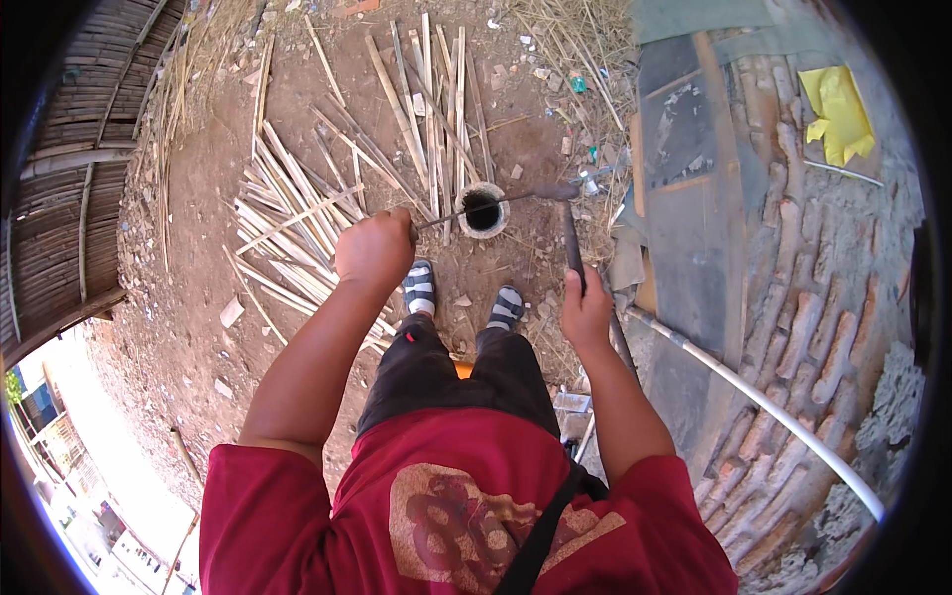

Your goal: The person splits thin strips of bamboo using a knife and then uses a hammer to drive a knife into a thicker bamboo pole to split it.

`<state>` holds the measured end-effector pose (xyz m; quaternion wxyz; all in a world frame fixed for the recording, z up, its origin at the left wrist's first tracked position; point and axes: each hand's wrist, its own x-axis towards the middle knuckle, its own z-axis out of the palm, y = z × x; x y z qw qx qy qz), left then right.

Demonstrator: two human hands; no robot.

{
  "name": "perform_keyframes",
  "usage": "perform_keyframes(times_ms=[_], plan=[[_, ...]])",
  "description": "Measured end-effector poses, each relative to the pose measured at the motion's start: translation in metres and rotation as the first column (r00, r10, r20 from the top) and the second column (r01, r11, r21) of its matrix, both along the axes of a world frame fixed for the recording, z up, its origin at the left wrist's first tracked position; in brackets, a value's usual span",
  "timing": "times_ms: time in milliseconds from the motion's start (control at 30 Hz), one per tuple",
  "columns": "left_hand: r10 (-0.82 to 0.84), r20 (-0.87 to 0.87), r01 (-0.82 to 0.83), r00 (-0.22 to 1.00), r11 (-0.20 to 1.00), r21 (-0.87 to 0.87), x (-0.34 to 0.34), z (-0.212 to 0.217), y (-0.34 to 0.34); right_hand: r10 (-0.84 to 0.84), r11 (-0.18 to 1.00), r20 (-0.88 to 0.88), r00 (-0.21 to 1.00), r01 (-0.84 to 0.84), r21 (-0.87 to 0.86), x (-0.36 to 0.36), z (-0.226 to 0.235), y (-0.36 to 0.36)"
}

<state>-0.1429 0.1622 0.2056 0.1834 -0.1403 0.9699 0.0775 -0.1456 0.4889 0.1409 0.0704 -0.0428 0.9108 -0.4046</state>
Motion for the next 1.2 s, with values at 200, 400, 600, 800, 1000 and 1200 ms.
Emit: perform_keyframes(times_ms=[200,400,600,800,1000,1200], plan=[[-0.011,-0.002,0.011,1.000,1.000,-0.003,0.003,0.001,0.005,-0.065,0.988,-0.101,0.993,0.050,-0.143,0.009,0.021,0.001],[-0.005,0.003,0.005,1.000,1.000,-0.011,0.007,-0.009,0.002,-0.054,0.993,-0.003,0.999,0.054,-0.102,0.001,0.034,-0.003],[-0.019,-0.031,0.019,0.999,1.000,-0.012,0.004,-0.007,0.006,0.060,0.964,0.128,0.990,-0.091,0.251,0.004,-0.001,-0.003],[0.041,0.051,-0.040,0.998,0.999,-0.004,0.006,-0.002,-0.004,-0.142,0.982,-0.041,0.989,0.136,-0.129,-0.004,0.029,0.003],[0.023,0.030,-0.023,0.999,1.000,-0.002,0.000,-0.010,-0.006,-0.013,1.000,0.112,0.994,0.010,0.025,0.014,-0.020,-0.012],[0.036,0.017,-0.036,0.999,0.999,0.011,0.011,-0.011,-0.012,-0.213,0.944,0.060,0.975,0.221,-0.243,0.014,0.015,-0.005]])
